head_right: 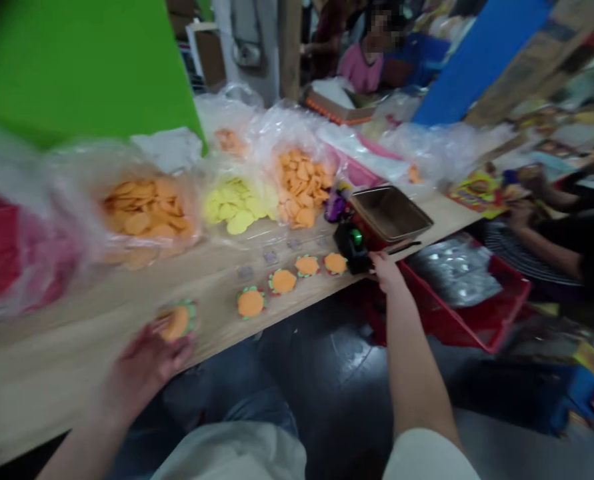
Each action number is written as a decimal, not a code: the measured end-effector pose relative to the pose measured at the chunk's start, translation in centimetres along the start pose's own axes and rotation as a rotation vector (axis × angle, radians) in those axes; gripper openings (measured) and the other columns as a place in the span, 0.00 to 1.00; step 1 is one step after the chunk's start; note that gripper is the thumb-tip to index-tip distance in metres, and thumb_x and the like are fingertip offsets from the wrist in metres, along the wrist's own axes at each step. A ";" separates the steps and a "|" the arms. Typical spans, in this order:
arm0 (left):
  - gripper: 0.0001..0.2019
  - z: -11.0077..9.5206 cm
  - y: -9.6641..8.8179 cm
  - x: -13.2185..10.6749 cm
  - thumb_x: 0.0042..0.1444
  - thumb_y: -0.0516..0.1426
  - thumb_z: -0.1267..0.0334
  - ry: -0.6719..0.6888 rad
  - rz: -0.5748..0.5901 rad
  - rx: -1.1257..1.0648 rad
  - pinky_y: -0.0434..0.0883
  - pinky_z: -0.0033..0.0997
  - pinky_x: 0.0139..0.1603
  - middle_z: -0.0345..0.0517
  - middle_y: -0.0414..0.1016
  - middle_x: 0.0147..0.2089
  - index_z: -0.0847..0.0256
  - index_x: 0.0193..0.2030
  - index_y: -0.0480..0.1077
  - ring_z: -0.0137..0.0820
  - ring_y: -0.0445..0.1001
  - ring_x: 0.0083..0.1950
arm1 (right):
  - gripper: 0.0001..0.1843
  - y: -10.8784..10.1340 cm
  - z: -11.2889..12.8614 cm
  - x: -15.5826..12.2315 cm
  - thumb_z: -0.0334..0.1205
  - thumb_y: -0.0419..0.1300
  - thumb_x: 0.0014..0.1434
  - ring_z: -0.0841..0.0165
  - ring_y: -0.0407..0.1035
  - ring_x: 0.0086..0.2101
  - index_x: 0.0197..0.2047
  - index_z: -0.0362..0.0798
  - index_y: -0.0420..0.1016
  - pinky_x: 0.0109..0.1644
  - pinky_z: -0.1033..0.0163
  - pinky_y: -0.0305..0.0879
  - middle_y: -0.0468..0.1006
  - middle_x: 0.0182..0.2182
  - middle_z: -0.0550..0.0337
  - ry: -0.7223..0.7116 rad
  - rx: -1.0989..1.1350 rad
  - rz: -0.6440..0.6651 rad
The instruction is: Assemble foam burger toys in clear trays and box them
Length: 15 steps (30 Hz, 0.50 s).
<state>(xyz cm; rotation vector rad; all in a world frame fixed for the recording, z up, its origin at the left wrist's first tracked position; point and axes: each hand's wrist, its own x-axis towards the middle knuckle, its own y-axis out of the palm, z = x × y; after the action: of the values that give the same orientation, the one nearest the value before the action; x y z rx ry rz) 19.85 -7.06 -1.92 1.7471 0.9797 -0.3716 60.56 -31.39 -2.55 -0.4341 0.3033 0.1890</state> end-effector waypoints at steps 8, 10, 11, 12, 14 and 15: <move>0.18 -1.6 -3.9 2.3 0.56 0.50 0.55 0.120 -0.058 0.125 0.76 0.35 0.41 0.43 0.73 0.51 0.53 0.52 0.67 0.38 0.74 0.47 | 0.08 -0.7 -1.8 0.3 0.42 0.60 0.45 0.68 0.68 0.31 0.27 0.48 0.65 0.32 0.60 0.70 0.71 0.28 0.62 -0.064 0.260 0.056; 0.18 -1.5 -4.2 2.5 0.57 0.49 0.54 0.142 -0.043 0.078 0.76 0.34 0.41 0.43 0.72 0.52 0.53 0.52 0.67 0.36 0.73 0.47 | 0.09 -0.3 -3.2 -0.2 0.43 0.59 0.44 0.68 0.68 0.33 0.26 0.48 0.63 0.33 0.62 0.70 0.71 0.29 0.62 -0.102 0.305 -0.014; 0.18 -1.5 -4.2 2.6 0.57 0.48 0.54 0.156 -0.036 0.055 0.76 0.33 0.41 0.43 0.72 0.52 0.54 0.52 0.67 0.36 0.73 0.47 | 0.09 0.0 -3.9 -0.4 0.42 0.59 0.44 0.69 0.68 0.33 0.26 0.48 0.62 0.33 0.62 0.70 0.71 0.29 0.62 -0.116 0.314 -0.053; 0.18 -1.4 -4.1 2.8 0.58 0.47 0.54 0.168 -0.036 0.039 0.76 0.33 0.40 0.43 0.72 0.52 0.55 0.51 0.67 0.35 0.74 0.46 | 0.09 0.3 -4.4 -0.5 0.42 0.58 0.44 0.69 0.67 0.33 0.26 0.48 0.62 0.33 0.62 0.70 0.71 0.29 0.62 -0.128 0.316 -0.093; 0.17 -1.3 -3.8 3.0 0.59 0.45 0.57 0.182 -0.040 0.023 0.76 0.33 0.39 0.43 0.72 0.52 0.56 0.50 0.69 0.35 0.74 0.45 | 0.08 0.8 -5.3 -0.8 0.42 0.57 0.44 0.70 0.67 0.30 0.25 0.48 0.62 0.32 0.63 0.69 0.70 0.27 0.63 -0.156 0.300 -0.180; 0.16 -1.2 -3.6 3.0 0.60 0.45 0.59 0.192 -0.034 0.019 0.76 0.34 0.40 0.43 0.72 0.52 0.57 0.49 0.69 0.35 0.74 0.45 | 0.08 1.0 -5.5 -1.0 0.42 0.57 0.44 0.71 0.66 0.29 0.25 0.48 0.62 0.31 0.64 0.68 0.69 0.26 0.64 -0.172 0.276 -0.229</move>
<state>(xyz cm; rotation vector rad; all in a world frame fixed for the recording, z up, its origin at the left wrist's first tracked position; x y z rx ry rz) 18.73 -4.27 -5.70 1.8094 1.1463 -0.2381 58.02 -32.99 -7.40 -0.1748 0.1065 -0.0404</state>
